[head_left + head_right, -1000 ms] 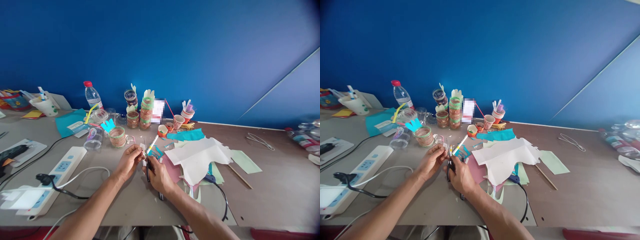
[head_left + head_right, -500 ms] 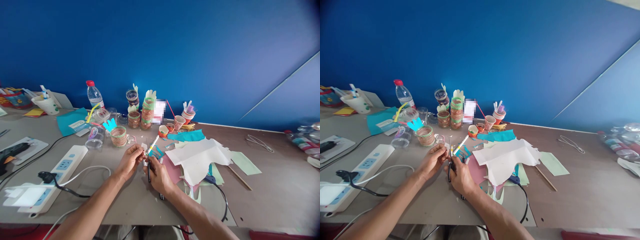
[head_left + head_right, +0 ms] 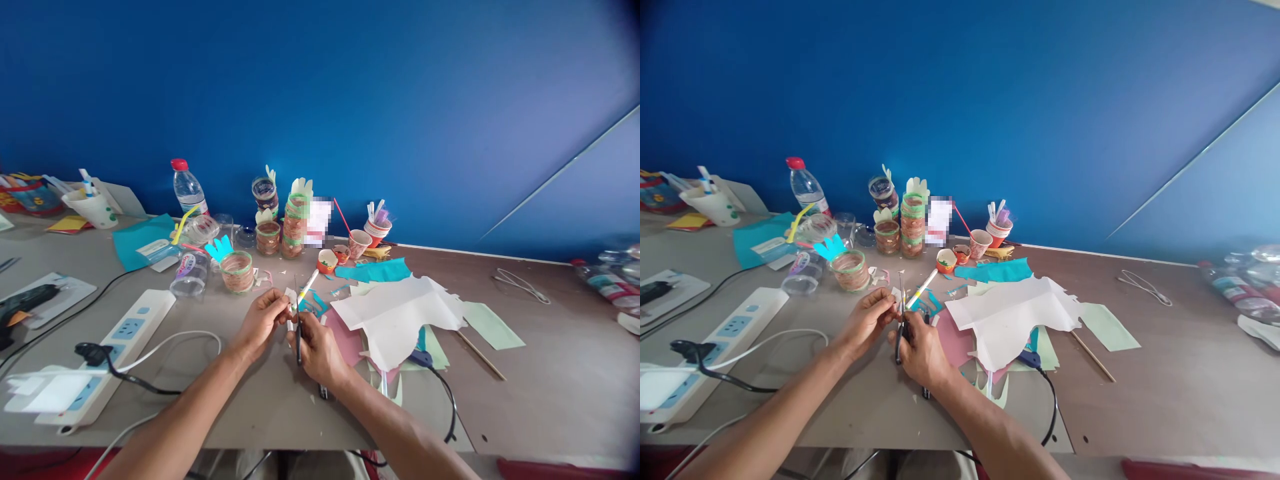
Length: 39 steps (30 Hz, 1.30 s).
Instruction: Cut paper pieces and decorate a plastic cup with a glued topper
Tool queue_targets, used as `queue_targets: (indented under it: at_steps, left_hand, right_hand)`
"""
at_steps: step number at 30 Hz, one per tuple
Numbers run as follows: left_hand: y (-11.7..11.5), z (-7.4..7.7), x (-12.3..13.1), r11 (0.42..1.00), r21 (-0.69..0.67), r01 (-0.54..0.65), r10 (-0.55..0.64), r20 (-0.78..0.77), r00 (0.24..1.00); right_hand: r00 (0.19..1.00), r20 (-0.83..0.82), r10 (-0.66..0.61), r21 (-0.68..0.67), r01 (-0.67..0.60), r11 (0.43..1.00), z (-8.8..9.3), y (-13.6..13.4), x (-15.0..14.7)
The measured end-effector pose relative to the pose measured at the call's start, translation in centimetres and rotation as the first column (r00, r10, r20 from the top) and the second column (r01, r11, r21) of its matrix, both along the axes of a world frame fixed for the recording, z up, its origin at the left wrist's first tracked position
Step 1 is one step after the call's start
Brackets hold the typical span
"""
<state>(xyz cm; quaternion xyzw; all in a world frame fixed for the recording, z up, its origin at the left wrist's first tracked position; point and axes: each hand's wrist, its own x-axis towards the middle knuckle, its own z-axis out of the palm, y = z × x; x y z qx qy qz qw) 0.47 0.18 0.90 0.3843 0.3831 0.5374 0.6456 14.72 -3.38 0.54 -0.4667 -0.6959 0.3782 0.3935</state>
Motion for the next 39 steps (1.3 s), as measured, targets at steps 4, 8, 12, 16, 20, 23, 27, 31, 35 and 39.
queue_targets:
  at_steps: [4, 8, 12, 16, 20, 23, 27, 31, 35, 39]
  left_hand:
    - [0.0, 0.2, 0.1, 1.0, -0.009, 0.005, -0.005, -0.01, 1.0]
    - [0.0, 0.2, 0.1, 1.0, -0.018, -0.002, 0.002, -0.005, 1.0]
    - [0.1, 0.0, -0.1, 1.0, -0.014, -0.01, 0.009, -0.023, 1.0]
    - [0.3, -0.3, -0.2, 1.0, 0.02, -0.015, 0.016, -0.064, 0.998]
    - [0.3, -0.5, -0.3, 0.998, 0.06, 0.013, -0.006, -0.121, 0.993]
    - [0.2, -0.2, -0.3, 0.993, 0.09, 0.079, -0.054, -0.255, 0.966]
    - [-0.1, 0.7, -0.2, 0.974, 0.057, 0.22, -0.176, -0.418, 0.891]
    - [-0.4, 1.0, -0.1, 0.953, 0.033, 0.301, -0.25, -0.475, 0.844]
    - [-0.5, 0.9, -0.2, 0.949, 0.02, 0.315, -0.273, -0.45, 0.85]
    - [-0.3, 1.1, -0.2, 0.959, 0.027, 0.281, -0.245, -0.419, 0.874]
  right_hand:
    - [1.0, -0.004, 0.011, -0.017, -0.011, 1.0, -0.2, -0.1, 0.1]
    - [1.0, -0.017, 0.022, -0.038, -0.023, 0.999, -0.5, -0.2, 0.0]
    - [0.998, -0.066, 0.001, -0.084, -0.007, 0.996, -0.5, -0.2, 0.0]
    - [0.973, -0.225, -0.048, -0.132, 0.018, 0.991, -0.4, 0.3, 0.4]
    - [0.891, -0.447, -0.084, -0.153, 0.016, 0.988, -0.3, 1.3, 0.9]
    - [0.795, -0.595, -0.12, -0.187, 0.009, 0.982, -0.1, 2.1, 1.3]
    - [0.715, -0.673, -0.186, -0.273, -0.007, 0.962, 0.2, 2.6, 1.5]
    - [0.742, -0.627, -0.235, -0.359, -0.008, 0.933, 0.6, 2.6, 1.6]
    - [0.787, -0.574, -0.225, -0.375, -0.009, 0.927, 0.8, 2.6, 1.7]
    - [0.822, -0.527, -0.216, -0.357, 0.016, 0.934, 0.6, 2.7, 1.7]
